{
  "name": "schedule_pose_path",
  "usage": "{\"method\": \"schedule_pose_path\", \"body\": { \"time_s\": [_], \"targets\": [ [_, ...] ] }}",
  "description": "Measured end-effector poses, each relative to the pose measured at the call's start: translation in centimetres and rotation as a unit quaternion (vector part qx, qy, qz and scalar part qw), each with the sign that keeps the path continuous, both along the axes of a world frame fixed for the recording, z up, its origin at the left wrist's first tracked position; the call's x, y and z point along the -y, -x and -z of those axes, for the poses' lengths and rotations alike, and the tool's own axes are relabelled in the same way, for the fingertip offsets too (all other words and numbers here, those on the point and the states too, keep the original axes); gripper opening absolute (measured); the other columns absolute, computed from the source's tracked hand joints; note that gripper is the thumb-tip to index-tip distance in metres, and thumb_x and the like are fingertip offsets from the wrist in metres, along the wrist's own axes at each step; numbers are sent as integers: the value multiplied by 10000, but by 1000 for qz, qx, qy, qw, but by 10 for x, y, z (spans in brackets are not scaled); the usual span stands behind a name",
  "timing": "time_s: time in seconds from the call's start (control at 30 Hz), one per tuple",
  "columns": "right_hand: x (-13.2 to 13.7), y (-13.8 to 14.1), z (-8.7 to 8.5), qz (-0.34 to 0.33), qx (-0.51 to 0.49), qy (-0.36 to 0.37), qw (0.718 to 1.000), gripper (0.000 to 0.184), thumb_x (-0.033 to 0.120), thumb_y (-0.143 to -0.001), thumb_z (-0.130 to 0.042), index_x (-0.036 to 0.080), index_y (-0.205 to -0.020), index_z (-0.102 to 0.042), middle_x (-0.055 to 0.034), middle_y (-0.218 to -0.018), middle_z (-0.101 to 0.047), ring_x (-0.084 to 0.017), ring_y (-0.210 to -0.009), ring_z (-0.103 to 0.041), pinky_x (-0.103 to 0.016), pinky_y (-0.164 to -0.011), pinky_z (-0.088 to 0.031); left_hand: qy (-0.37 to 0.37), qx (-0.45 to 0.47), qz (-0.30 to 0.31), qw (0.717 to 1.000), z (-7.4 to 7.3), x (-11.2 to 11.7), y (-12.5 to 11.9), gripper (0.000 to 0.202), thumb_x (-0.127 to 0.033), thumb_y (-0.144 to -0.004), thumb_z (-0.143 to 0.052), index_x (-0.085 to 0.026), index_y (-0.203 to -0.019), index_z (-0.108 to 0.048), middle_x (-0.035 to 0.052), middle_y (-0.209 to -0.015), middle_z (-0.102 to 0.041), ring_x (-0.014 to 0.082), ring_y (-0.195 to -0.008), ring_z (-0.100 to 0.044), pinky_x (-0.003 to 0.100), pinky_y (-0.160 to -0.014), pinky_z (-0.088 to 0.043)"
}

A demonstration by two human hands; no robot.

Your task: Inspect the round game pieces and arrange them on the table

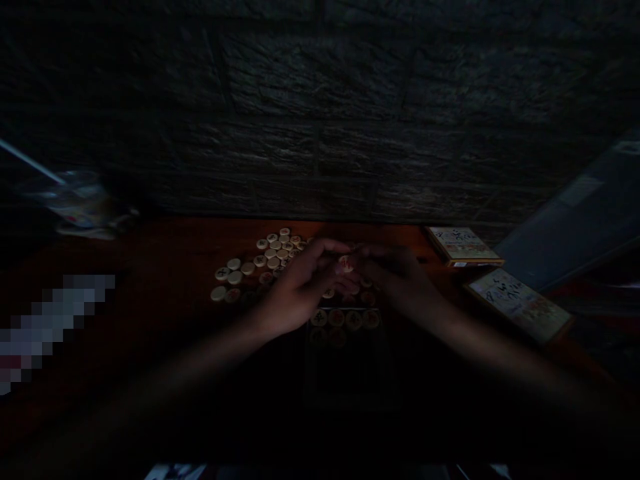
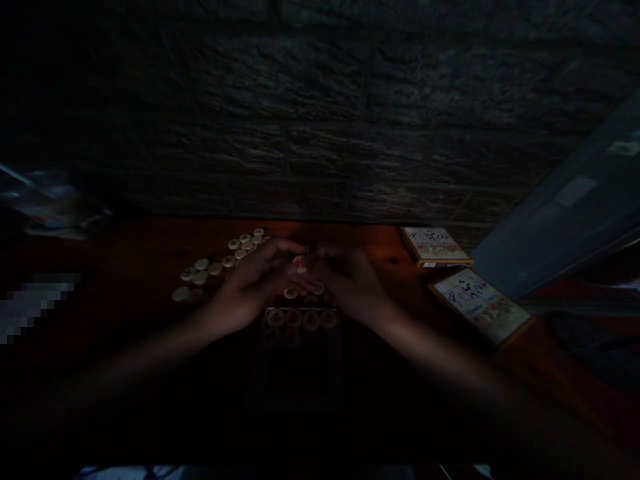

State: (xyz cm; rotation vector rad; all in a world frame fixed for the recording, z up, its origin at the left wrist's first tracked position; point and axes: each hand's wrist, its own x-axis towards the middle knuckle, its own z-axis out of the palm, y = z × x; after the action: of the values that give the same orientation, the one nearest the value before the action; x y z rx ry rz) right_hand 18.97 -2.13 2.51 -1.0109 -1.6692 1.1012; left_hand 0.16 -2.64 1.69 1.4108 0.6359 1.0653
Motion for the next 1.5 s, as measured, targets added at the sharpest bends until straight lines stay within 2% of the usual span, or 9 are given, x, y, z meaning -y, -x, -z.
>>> {"method": "schedule_pose_path", "body": {
  "time_s": [0.2,0.33,0.47,0.6,0.8,0.97,1.17,1.37,1.5],
  "targets": [
    [12,-4,7,-7,-29,-24,999,167,312,-943,-678,199,-834,-736,13,-781,-700,-123,-706,-629,-245,-657,-475,12,-2,24,1000,1,4,1,177,-243,-998,-646,-152,-1146,-613,48,-970,-743,154,-846,-756,262,-783,-617],
    [18,-8,6,-1,-18,-55,998,154,286,-949,-681,201,-833,-736,22,-755,-699,-118,-704,-633,-240,-652,-471,-6,-39,16,999,1,5,1,186,-265,-1001,-649,-145,-1142,-632,45,-963,-735,145,-848,-742,247,-786,-601],
    [21,-8,4,-2,2,-62,998,172,300,-970,-654,199,-860,-740,0,-815,-729,-136,-746,-662,-253,-671,-490,-17,-53,1,998,1,5,2,181,-273,-984,-677,-141,-1105,-651,44,-906,-748,156,-822,-749,257,-772,-605],
    [23,-6,3,-8,-3,-78,997,163,277,-950,-644,209,-832,-733,2,-795,-730,-140,-709,-658,-252,-617,-480,-27,-67,-12,997,-1,9,2,222,-297,-972,-698,-151,-1136,-669,46,-908,-769,169,-816,-766,267,-770,-620],
    [24,-5,3,14,-11,-50,999,124,255,-899,-685,209,-791,-724,2,-763,-726,-152,-706,-666,-258,-630,-500,-54,-89,-14,995,-2,13,3,251,-312,-979,-691,-155,-1174,-667,59,-966,-785,192,-860,-785,282,-787,-633],
    [24,-5,5,15,-17,-31,999,184,324,-905,-726,196,-772,-726,-1,-734,-718,-143,-678,-646,-249,-611,-483,-66,-95,-13,993,1,15,3,248,-304,-989,-678,-154,-1185,-656,62,-976,-790,194,-893,-787,290,-817,-632],
    [26,-4,5,20,-33,-5,999,289,450,-849,-803,186,-750,-739,-9,-708,-714,-143,-648,-634,-252,-595,-479,-104,-97,1,990,0,17,4,160,-237,-1005,-653,-160,-1144,-654,48,-980,-784,152,-911,-772,228,-808,-614],
    [28,-3,1,18,-49,14,999,337,491,-884,-751,204,-712,-708,-8,-703,-704,-154,-667,-647,-262,-618,-497,-79,-89,-16,993,0,16,2,170,-251,-990,-675,-155,-1130,-661,60,-1009,-783,148,-833,-766,241,-765,-626],
    [28,-4,0,14,-53,16,998,303,481,-885,-730,225,-724,-704,-9,-713,-703,-172,-679,-656,-277,-611,-508,-53,-80,-25,995,0,16,1,214,-259,-983,-687,-156,-1168,-663,35,-914,-785,160,-811,-769,261,-763,-631]
  ]
}}
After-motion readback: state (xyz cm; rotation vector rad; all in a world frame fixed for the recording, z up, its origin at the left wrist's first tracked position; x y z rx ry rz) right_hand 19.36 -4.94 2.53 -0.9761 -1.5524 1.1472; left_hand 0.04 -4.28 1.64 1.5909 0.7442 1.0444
